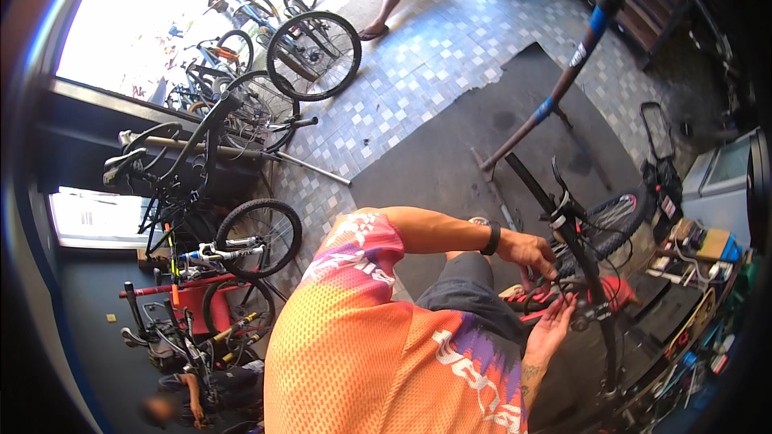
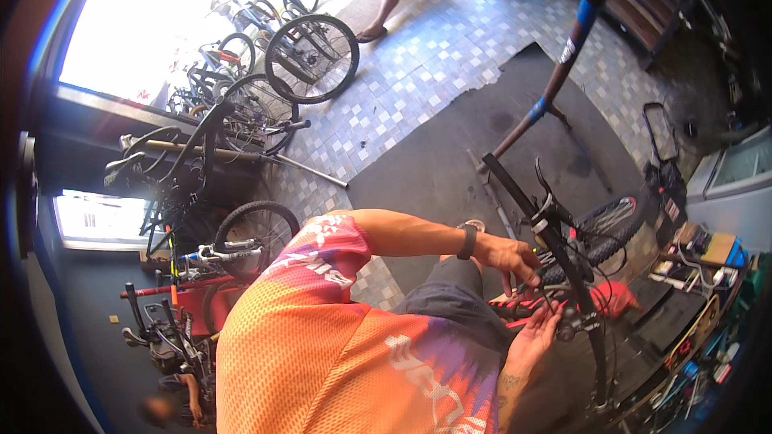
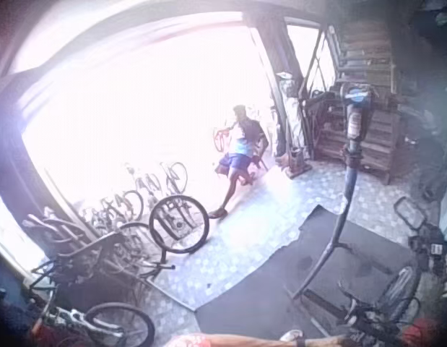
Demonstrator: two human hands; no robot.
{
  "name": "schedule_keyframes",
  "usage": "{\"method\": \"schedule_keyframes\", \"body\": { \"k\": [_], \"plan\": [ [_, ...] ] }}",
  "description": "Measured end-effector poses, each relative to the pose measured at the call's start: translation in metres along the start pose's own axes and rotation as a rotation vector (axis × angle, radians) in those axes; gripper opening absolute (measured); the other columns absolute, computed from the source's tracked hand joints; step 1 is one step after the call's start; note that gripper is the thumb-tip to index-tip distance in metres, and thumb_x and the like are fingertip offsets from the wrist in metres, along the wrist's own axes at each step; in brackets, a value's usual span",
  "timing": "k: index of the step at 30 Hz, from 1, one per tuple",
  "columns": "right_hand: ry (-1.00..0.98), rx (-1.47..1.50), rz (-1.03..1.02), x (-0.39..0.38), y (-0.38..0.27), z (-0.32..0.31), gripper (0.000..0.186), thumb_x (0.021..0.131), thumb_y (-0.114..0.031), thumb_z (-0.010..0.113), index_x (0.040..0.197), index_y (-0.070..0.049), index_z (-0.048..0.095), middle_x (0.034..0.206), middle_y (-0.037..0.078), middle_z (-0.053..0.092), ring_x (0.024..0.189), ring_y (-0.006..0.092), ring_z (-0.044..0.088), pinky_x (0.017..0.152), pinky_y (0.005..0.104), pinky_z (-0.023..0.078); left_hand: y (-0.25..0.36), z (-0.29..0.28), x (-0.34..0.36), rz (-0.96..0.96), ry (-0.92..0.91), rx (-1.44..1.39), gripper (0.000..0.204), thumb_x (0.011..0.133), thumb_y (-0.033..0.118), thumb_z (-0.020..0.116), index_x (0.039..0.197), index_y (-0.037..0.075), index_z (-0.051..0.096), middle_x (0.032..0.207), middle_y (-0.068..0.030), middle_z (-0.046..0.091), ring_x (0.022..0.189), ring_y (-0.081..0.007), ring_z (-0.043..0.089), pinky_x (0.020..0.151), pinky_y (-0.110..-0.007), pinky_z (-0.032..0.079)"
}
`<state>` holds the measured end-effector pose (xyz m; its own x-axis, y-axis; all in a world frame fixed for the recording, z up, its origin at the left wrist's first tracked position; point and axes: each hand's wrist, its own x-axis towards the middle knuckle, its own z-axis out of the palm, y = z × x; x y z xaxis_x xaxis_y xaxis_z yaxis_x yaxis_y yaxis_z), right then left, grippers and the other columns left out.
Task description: The person adjusts the handlebar and brake levers on a bicycle mounted on a repair stand. They use a torque wrench to tighten bolts on the handlebar stem and brake lever, then remove the bicycle from the stand and carry it away.
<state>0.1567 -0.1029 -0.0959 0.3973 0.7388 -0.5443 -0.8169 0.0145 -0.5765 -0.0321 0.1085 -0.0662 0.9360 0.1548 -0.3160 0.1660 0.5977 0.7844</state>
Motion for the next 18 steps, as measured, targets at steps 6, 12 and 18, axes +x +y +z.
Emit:
{"method": "schedule_keyframes", "body": {
  "k": [6,12,18],
  "plan": [
    [-0.006,0.041,0.014,0.004,-0.003,0.000,0.046,0.109,-0.025,0.057,0.147,0.000,0.051,0.146,0.007,0.059,0.131,0.0169,0.058,0.114,0.0297,0.050,-0.012,-0.012,0.020,0.564,0.149,0.974,0.029,0.090,0.023,0.077,0.110,0.006,0.066,0.089,-0.0119,0.074,0.086,-0.0333,0.073,0.071,-0.046,0.054],
    [-0.029,0.020,0.014,0.005,-0.003,0.000,0.048,0.109,-0.025,0.058,0.150,-0.002,0.049,0.150,0.008,0.058,0.132,0.0165,0.059,0.115,0.0308,0.049,-0.013,0.001,0.000,0.522,0.350,1.209,0.032,0.094,0.031,0.071,0.116,0.009,0.063,0.093,-0.0140,0.071,0.088,-0.0384,0.071,0.075,-0.047,0.057],
    [-0.003,0.041,-0.019,0.005,0.002,0.005,0.046,0.109,-0.026,0.058,0.146,0.001,0.051,0.141,0.007,0.062,0.126,0.0169,0.061,0.110,0.0293,0.052,-0.010,0.012,-0.008,-0.486,0.178,-0.526,0.065,0.105,0.047,0.058,0.126,-0.014,0.057,0.098,-0.0214,0.073,0.090,-0.0310,0.076,0.078,-0.045,0.064]
  ]
}}
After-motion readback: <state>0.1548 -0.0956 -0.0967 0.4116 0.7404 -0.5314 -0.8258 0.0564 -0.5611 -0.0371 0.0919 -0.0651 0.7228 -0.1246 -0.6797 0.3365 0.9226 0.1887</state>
